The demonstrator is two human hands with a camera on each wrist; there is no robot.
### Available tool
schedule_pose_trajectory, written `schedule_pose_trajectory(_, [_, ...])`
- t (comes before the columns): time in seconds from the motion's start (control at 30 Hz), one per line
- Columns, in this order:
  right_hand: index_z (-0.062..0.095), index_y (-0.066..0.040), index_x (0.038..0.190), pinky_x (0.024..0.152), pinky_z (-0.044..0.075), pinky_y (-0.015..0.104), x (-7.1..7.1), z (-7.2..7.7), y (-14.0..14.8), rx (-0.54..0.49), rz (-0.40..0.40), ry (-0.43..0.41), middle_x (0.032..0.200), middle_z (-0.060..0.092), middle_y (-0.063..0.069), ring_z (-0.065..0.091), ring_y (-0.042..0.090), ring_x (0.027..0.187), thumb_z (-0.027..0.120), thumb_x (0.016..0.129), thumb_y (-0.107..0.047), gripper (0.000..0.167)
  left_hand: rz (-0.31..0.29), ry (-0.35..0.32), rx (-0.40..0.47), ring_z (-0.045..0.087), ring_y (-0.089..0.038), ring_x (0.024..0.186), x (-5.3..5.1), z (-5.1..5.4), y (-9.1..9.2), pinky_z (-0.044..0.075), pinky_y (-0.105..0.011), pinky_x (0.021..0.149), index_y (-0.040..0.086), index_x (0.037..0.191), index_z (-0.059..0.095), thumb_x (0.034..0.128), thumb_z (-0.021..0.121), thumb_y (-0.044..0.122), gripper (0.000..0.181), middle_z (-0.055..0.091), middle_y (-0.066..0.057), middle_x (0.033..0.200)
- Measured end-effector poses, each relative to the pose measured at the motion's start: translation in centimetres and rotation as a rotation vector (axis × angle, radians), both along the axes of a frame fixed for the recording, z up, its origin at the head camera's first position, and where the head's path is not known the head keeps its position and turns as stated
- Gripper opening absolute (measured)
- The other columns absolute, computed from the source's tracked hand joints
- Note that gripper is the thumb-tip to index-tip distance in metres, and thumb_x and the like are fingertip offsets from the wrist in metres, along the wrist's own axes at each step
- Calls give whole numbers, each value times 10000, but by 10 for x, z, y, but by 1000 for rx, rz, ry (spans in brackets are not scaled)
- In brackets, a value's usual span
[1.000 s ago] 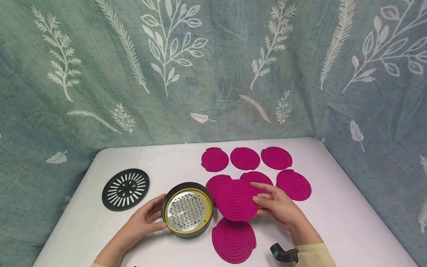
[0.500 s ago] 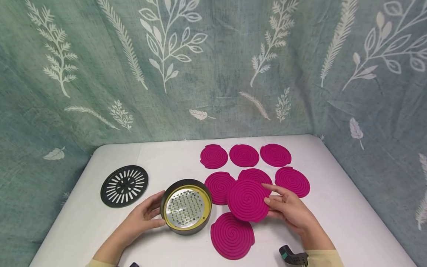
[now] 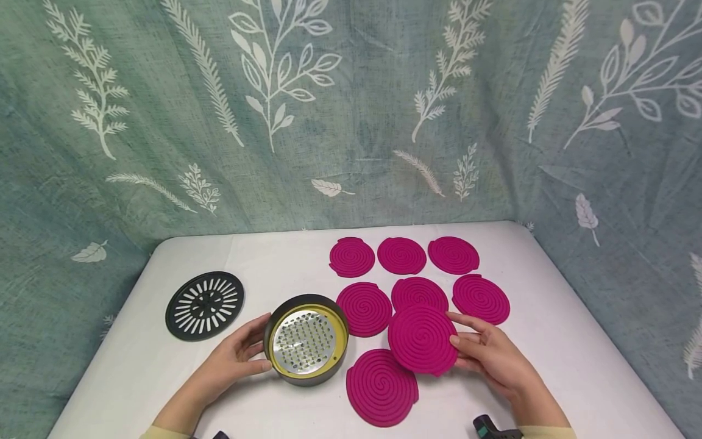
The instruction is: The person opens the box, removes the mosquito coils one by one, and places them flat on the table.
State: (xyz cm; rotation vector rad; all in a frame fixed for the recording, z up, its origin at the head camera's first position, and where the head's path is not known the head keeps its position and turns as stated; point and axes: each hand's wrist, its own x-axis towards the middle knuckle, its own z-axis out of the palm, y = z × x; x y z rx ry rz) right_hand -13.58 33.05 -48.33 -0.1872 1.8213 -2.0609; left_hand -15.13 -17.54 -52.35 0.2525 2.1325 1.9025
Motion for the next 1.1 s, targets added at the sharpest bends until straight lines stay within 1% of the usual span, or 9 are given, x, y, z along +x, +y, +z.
schedule_pose_trajectory(0.17, [533,-198,1406,791,617,378,8,-2,9,-42,15,-16,1099,709,138,709,191,888,507,1011,6,445,3,0,-2,439,-259,1352,0,1,0,432,-228,1079,152,1492,417,690,907,127,940,469,-107,1459])
schedule_pose_trajectory(0.3, [549,-226,1395,791,621,359,14,-5,17,-65,25,-25,1122,706,123,703,172,892,480,1018,20,455,3,-3,2,441,-264,1350,1,2,0,433,-230,1079,156,1493,416,691,903,115,939,469,-114,1457])
schedule_pose_trajectory(0.5, [565,-273,1368,806,619,348,21,-10,28,-42,-5,-76,1107,711,84,697,154,894,490,1022,-5,445,4,-6,0,439,-267,1351,1,3,1,435,-228,1077,155,1491,420,690,904,117,937,469,-119,1456])
schedule_pose_trajectory(0.67, [597,-317,1327,828,612,358,27,-10,35,-23,-30,-127,1088,712,77,695,153,901,505,1023,-31,427,4,-8,2,440,-275,1351,1,4,1,439,-230,1073,151,1492,419,690,904,115,937,466,-123,1460])
schedule_pose_trajectory(0.77, [616,-338,1297,838,607,367,28,-10,38,-16,-42,-160,1074,712,91,697,164,907,517,1023,-52,407,1,-4,6,440,-279,1350,2,4,1,440,-232,1072,149,1494,415,690,903,110,942,462,-126,1462])
schedule_pose_trajectory(0.87, [628,-344,1281,838,607,363,27,-12,40,-21,-39,-182,1079,711,94,697,167,910,518,1025,-59,399,1,-6,10,443,-282,1348,1,3,0,442,-233,1071,149,1496,413,689,902,104,944,461,-129,1463])
schedule_pose_trajectory(1.1, [637,-347,1271,855,598,375,25,-17,43,-38,-12,-196,1133,705,103,696,178,941,504,1032,-61,396,-7,-7,20,439,-291,1349,1,3,0,442,-236,1073,140,1497,408,695,899,103,941,458,-136,1462])
